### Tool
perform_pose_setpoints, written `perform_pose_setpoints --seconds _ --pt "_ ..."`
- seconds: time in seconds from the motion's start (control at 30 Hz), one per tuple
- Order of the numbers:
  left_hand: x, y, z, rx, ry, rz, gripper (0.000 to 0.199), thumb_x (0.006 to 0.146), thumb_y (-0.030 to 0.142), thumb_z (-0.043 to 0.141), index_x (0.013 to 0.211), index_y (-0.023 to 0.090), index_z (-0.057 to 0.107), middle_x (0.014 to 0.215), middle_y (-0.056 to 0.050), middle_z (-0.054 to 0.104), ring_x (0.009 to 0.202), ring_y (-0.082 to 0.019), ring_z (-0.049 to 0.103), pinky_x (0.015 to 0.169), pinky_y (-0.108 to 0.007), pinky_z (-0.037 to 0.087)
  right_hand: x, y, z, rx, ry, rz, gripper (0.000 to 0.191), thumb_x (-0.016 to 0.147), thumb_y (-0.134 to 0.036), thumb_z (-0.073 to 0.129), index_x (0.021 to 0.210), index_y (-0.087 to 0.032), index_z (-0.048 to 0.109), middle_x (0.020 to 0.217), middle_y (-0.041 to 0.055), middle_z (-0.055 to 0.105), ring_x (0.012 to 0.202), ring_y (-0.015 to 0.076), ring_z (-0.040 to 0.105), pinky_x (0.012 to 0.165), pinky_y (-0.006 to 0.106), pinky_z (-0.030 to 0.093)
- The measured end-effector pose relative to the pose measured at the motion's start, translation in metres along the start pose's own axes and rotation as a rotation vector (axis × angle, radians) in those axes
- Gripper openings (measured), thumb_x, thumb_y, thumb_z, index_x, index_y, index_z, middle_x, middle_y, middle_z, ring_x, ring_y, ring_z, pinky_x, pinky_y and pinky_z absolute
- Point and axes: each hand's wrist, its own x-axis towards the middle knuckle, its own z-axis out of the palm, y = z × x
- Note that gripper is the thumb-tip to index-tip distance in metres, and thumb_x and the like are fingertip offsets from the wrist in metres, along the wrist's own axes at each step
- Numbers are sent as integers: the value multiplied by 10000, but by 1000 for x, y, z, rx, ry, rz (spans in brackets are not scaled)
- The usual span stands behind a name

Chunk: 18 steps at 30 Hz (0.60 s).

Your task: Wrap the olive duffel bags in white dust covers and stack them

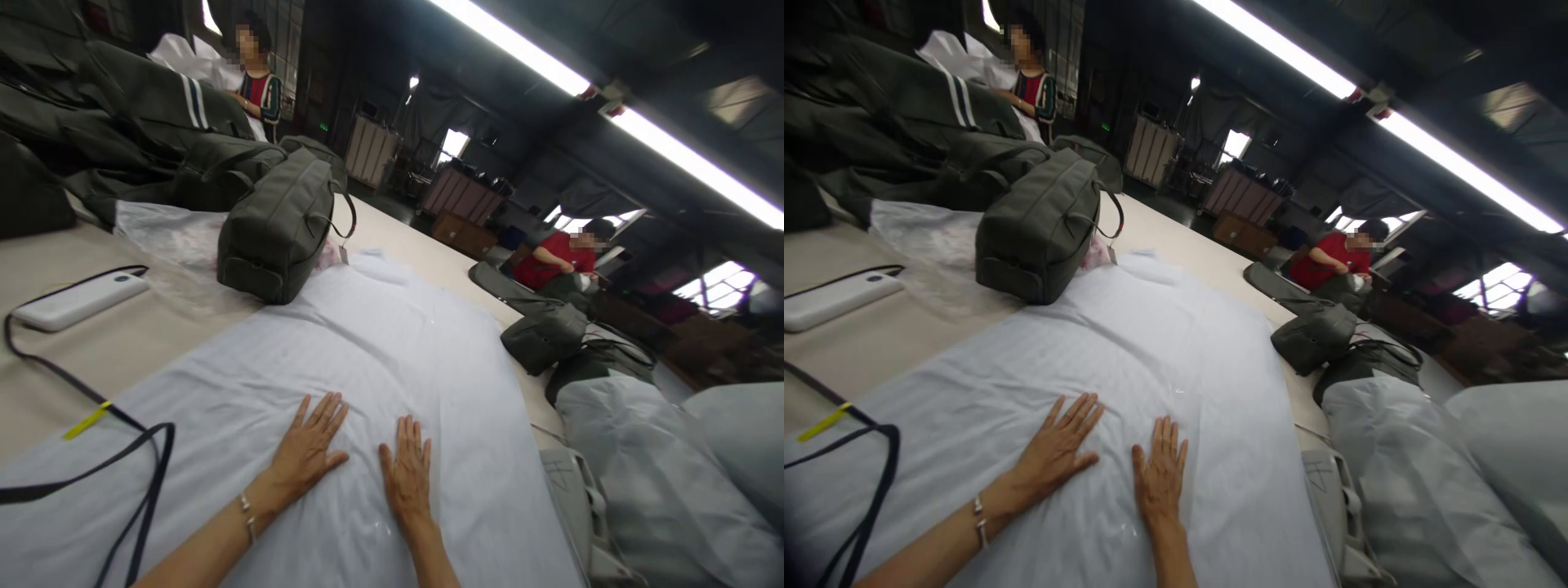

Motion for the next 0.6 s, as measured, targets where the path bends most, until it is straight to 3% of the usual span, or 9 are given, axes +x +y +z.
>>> perform_pose_setpoints --seconds 0.3,0.47,0.53,0.6 --pt "63 14 24 -130 -152 -74 704 903 594 491 1472 191 393 1532 -131 384 1436 -318 292 1168 -588 175 57 29 -4 -93 -42 8 698 978 -558 220 1517 -115 223 1593 117 222 1490 256 136 1199 534 130" --pt "64 28 23 -191 -205 -71 759 895 656 459 1493 203 347 1550 -122 352 1447 -311 266 1163 -598 201 50 49 5 -140 11 -73 723 970 -579 205 1505 -96 268 1579 125 268 1486 252 163 1196 528 144" --pt "68 17 14 -189 -186 -57 772 889 686 441 1500 228 331 1551 -103 358 1443 -297 280 1166 -576 220 41 56 12 -152 52 -100 736 966 -587 192 1499 -89 283 1571 128 287 1484 256 174 1194 533 153" --pt "85 -13 1 -133 -132 -85 742 905 665 440 1501 240 324 1560 -87 344 1452 -278 263 1177 -555 211 36 63 21 -155 85 -110 751 958 -599 178 1497 -90 296 1566 128 302 1481 267 184 1189 547 164"
